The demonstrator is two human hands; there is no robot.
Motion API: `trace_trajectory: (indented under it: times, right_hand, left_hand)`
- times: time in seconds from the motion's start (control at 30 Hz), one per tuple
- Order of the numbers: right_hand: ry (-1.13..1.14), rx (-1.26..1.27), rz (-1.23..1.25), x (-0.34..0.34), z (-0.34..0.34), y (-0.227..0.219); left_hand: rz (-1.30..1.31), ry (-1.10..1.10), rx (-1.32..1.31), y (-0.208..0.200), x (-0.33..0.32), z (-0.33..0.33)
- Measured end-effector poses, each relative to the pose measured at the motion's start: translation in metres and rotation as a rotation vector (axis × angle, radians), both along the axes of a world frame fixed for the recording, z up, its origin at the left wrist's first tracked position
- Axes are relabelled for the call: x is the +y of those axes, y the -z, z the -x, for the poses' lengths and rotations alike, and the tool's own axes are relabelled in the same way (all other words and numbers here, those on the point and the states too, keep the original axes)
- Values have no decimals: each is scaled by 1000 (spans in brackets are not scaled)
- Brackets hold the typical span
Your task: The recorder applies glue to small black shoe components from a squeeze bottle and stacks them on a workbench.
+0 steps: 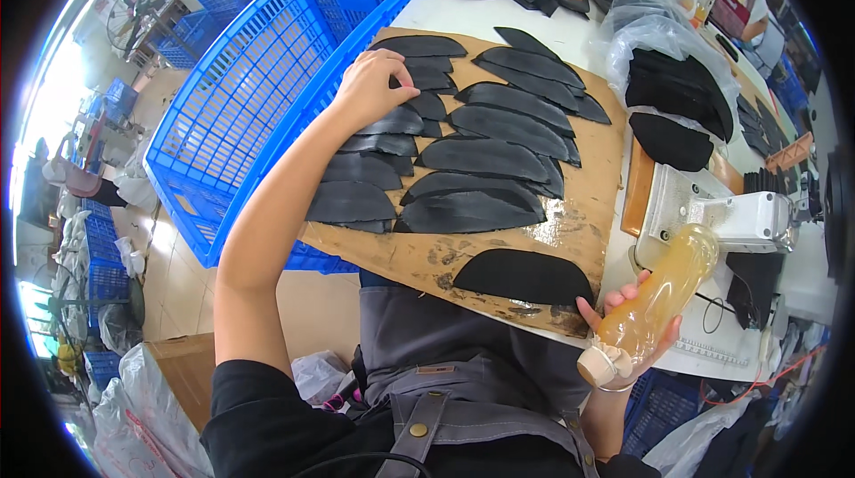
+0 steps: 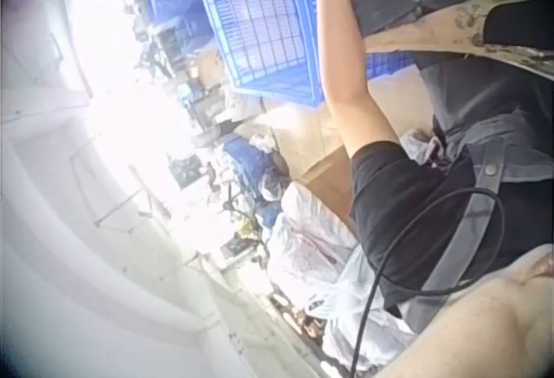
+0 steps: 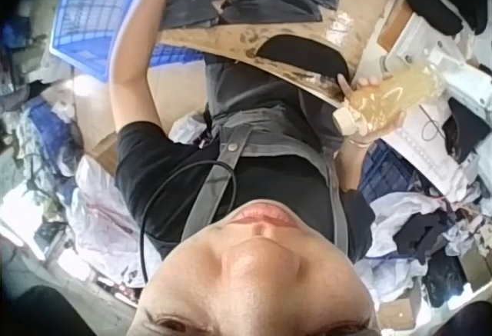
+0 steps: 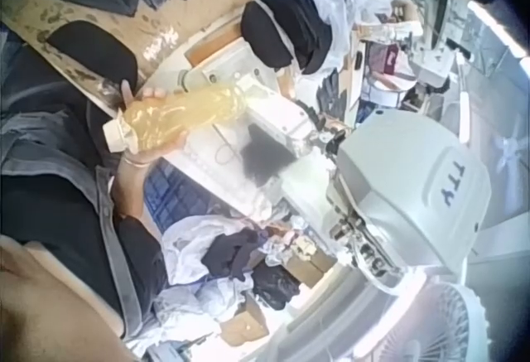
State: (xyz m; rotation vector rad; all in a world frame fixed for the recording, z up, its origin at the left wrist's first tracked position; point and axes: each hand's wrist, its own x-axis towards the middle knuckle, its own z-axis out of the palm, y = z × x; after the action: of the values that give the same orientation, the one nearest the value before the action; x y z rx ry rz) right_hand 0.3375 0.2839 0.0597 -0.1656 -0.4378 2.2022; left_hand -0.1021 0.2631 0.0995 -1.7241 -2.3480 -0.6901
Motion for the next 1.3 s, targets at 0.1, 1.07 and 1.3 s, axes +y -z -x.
trace_trajectory:
  times: [0.1, 1.07, 1.3]
  right_hand:
    - [-15, 15, -10, 0, 0, 0]
    - [167, -801, -1392, -27, 124, -45]
    - [178, -1007, -1692, -21, 119, -66]
  left_hand:
    - [26, -5, -47, -2, -2, 9]
    - [-434, 540, 159, 62, -141, -154]
    - [-400, 561, 188, 62, -142, -150]
